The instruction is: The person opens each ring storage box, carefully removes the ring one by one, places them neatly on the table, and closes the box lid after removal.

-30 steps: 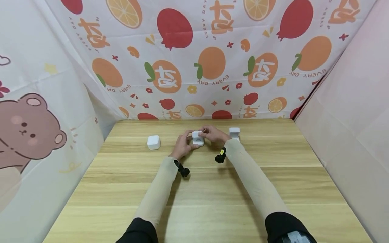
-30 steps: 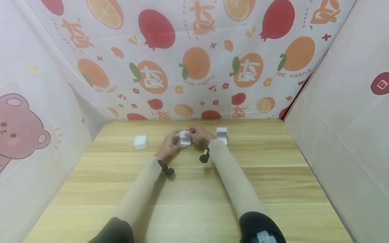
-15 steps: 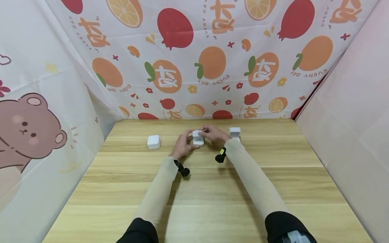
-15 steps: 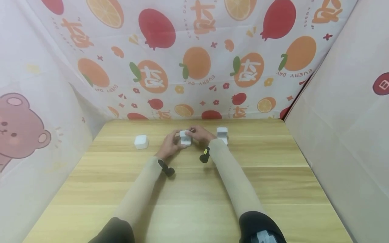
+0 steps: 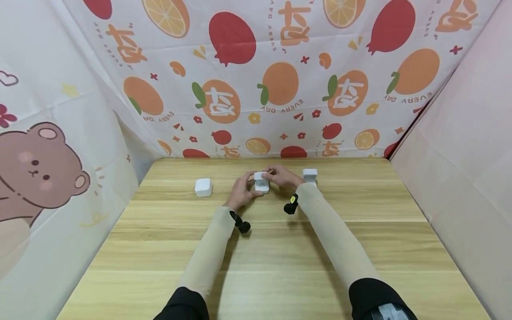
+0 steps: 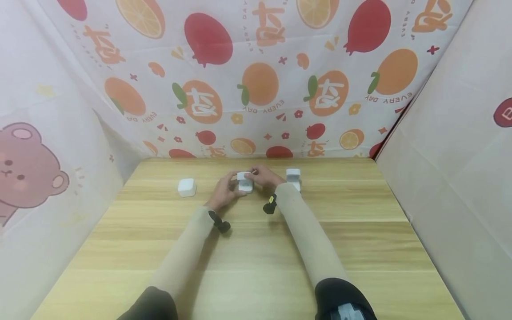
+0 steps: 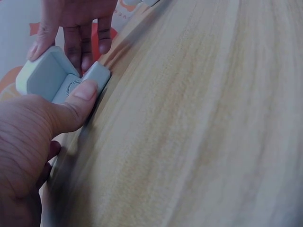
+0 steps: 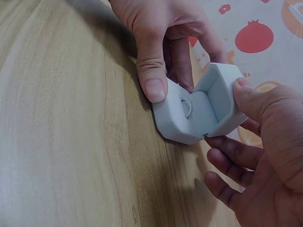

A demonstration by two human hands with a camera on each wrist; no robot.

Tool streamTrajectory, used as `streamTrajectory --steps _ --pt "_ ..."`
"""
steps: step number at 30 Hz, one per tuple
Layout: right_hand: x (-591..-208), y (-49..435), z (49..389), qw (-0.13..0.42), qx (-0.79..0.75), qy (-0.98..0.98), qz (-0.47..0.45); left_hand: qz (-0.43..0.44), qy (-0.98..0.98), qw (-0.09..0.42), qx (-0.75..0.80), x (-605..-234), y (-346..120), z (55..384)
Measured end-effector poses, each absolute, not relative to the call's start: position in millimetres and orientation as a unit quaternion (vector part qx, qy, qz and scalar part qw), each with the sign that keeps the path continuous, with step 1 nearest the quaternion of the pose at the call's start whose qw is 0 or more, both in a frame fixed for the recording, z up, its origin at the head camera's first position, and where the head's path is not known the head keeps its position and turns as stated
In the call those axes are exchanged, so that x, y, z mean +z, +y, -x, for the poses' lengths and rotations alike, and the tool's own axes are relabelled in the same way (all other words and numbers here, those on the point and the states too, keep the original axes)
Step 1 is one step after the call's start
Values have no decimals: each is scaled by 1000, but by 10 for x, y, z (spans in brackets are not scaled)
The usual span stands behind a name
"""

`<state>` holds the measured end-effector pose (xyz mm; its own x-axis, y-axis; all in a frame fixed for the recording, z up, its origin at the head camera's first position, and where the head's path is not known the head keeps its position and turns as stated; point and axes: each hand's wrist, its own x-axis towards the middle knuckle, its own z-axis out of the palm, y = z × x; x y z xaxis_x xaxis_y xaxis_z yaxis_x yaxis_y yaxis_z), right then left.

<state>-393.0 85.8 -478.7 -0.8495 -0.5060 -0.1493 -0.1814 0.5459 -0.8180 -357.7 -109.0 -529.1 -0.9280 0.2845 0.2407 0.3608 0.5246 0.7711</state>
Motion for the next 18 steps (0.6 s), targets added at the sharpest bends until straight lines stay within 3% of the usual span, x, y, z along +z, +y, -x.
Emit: streamTrajectory --steps 18 --pt "-4849 869 4000 176 -421 864 213 179 -879 43 -440 -5321 -1098 3595"
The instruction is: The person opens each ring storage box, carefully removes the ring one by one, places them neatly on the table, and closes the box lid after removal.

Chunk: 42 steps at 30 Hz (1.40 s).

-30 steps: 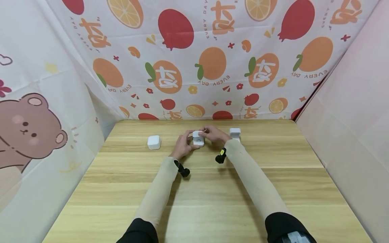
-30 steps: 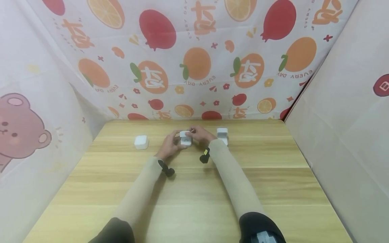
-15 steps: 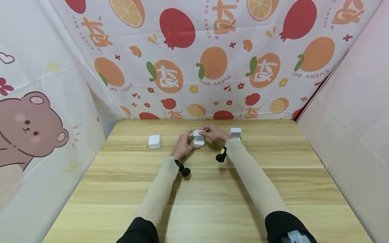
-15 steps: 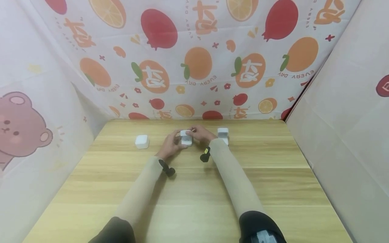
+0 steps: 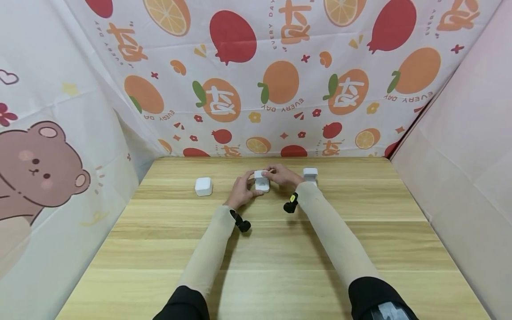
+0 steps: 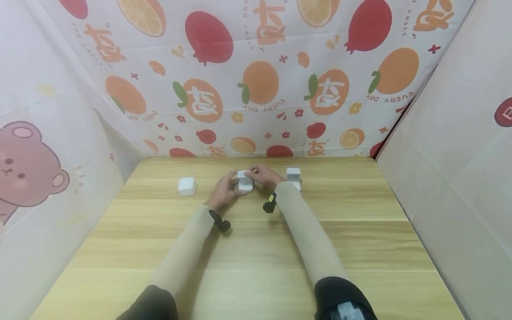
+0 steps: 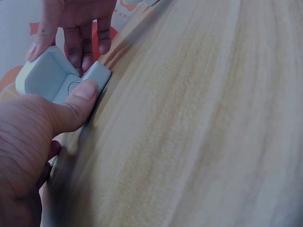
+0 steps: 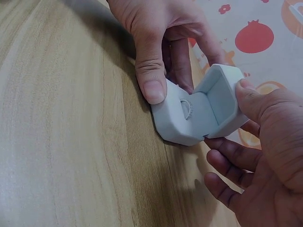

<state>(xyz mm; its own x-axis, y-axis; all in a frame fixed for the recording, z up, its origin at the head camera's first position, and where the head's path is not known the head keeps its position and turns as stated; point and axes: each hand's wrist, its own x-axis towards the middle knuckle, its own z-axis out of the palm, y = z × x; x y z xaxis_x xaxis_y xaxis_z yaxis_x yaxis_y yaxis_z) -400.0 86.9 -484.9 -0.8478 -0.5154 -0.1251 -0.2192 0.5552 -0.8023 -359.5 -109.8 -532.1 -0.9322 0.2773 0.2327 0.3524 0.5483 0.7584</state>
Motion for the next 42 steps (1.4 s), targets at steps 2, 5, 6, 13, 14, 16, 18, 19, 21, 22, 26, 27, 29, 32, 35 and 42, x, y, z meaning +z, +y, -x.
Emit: streamTrajectory --steps 2,5,6,13,14,16,18,19,21,22,26,27,29,32,35,42 --pt "-4839 867 3998 173 -420 865 213 179 -880 45 -437 -5314 -1095 3602" --pt "-4825 862 3992 170 -421 866 211 177 -881 47 -436 -5298 -1090 3603" --pt "-4824 859 3992 172 -425 864 206 177 -882 47 -434 -5293 -1092 3601" --pt "-4839 847 4004 191 -438 859 185 166 -886 38 -432 -5275 -1090 3571" --pt "-4839 844 4001 193 -442 857 183 167 -885 38 -433 -5277 -1090 3568" --pt "-4836 842 3996 189 -442 857 185 167 -885 40 -434 -5286 -1088 3568" --pt "-4834 845 3994 185 -437 860 189 165 -884 40 -435 -5292 -1086 3567" --pt "-4835 846 3995 183 -433 861 192 163 -885 40 -434 -5292 -1085 3564" --pt "-4832 848 3989 184 -434 861 191 159 -887 39 -431 -5296 -1085 3562" --pt "-4831 848 3986 185 -435 861 190 156 -889 38 -429 -5297 -1086 3560" --pt "-4828 839 3978 188 -443 858 178 157 -888 38 -430 -5294 -1086 3554" --pt "-4835 837 3982 189 -443 859 175 158 -887 37 -432 -5290 -1085 3550" --pt "-4844 835 3992 193 -442 859 169 162 -885 36 -435 -5285 -1082 3550" --pt "-4850 831 4001 199 -447 858 156 164 -883 36 -438 -5286 -1080 3554" --pt "-4845 829 3999 196 -449 858 151 159 -886 38 -434 -5299 -1080 3565" --pt "-4840 820 4001 195 -448 860 147 153 -889 34 -430 -5318 -1090 3590"
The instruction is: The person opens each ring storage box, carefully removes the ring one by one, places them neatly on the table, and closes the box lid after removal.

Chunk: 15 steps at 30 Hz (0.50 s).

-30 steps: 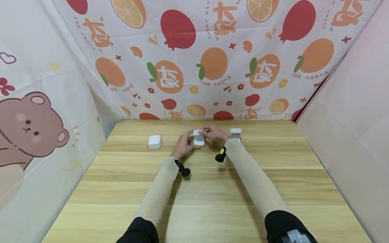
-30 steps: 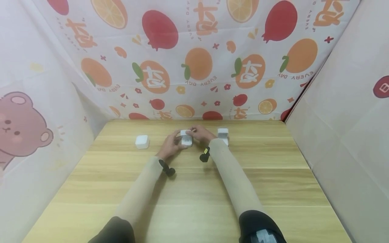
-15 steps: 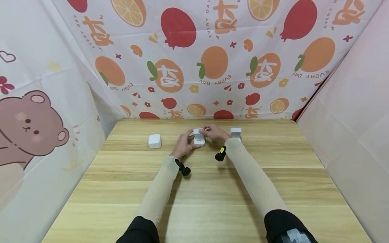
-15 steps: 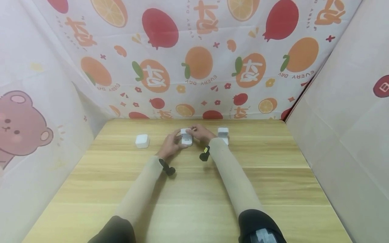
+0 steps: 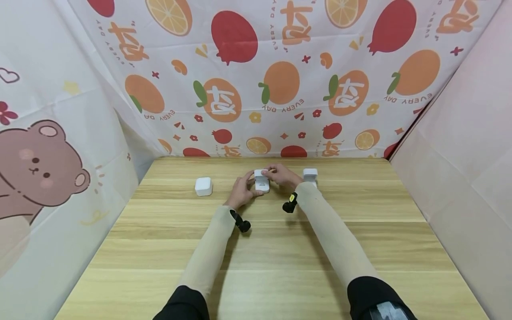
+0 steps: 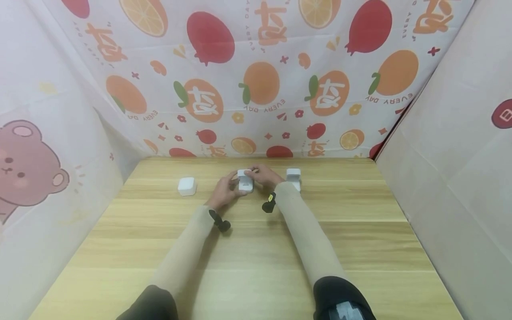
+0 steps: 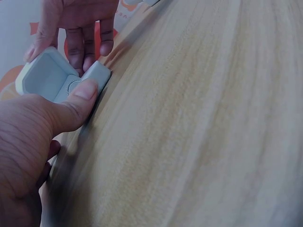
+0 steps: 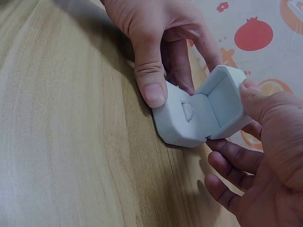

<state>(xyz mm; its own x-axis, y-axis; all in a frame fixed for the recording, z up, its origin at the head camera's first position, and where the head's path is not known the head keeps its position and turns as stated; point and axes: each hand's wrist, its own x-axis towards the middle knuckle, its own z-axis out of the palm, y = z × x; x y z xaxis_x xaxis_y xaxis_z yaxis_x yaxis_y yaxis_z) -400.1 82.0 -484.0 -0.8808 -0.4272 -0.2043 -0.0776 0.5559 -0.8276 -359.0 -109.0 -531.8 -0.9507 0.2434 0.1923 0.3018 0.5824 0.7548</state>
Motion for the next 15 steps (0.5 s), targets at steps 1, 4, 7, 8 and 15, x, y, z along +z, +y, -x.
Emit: streamTrajectory --steps 1,4,7,8,15 --pt "-4838 821 4001 195 -448 860 146 152 -889 34 -430 -5317 -1090 3592" --pt "-4848 820 4006 191 -445 863 144 150 -891 34 -427 -5317 -1090 3589" --pt "-4865 822 4013 198 -440 865 142 152 -893 30 -423 -5320 -1092 3577" --pt "-4865 820 4008 198 -439 865 141 153 -892 30 -424 -5321 -1092 3575" --pt "-4839 826 3964 190 -451 860 148 161 -885 33 -436 -5302 -1082 3572"
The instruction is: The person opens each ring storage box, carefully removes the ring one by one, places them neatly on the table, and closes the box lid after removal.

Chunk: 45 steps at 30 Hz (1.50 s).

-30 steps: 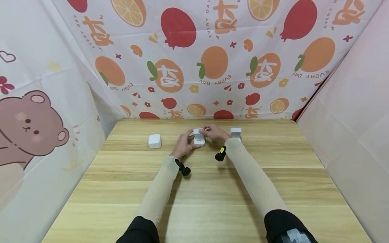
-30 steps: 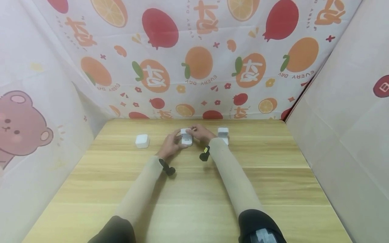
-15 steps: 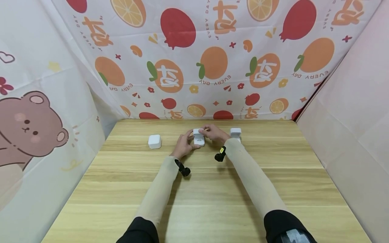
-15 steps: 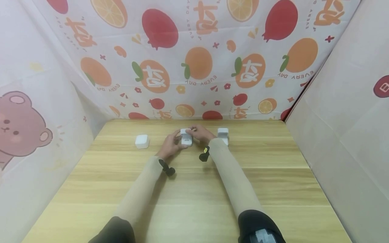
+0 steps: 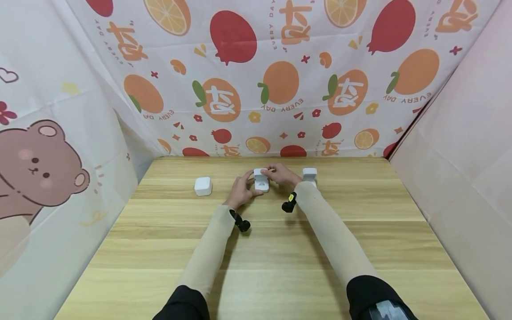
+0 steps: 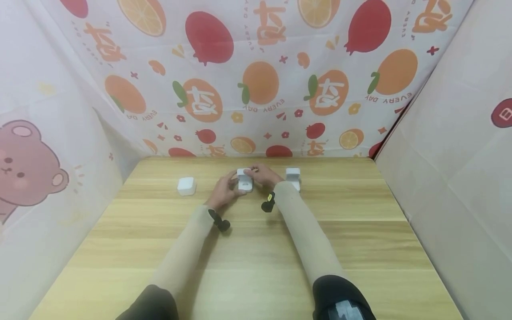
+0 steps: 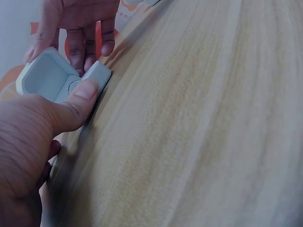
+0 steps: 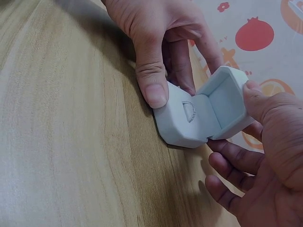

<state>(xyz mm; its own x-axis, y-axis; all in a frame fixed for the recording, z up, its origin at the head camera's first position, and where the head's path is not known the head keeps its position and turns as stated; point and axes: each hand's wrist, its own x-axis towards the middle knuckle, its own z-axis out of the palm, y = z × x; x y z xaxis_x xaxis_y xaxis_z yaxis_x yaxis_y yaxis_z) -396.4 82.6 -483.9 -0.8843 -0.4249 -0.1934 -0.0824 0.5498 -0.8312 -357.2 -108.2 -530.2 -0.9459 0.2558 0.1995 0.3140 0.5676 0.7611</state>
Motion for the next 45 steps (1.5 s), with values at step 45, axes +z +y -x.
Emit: streamTrajectory --steps 45 --pt "-4911 813 4057 178 -449 864 143 159 -881 19 -445 -5267 -1093 3592"
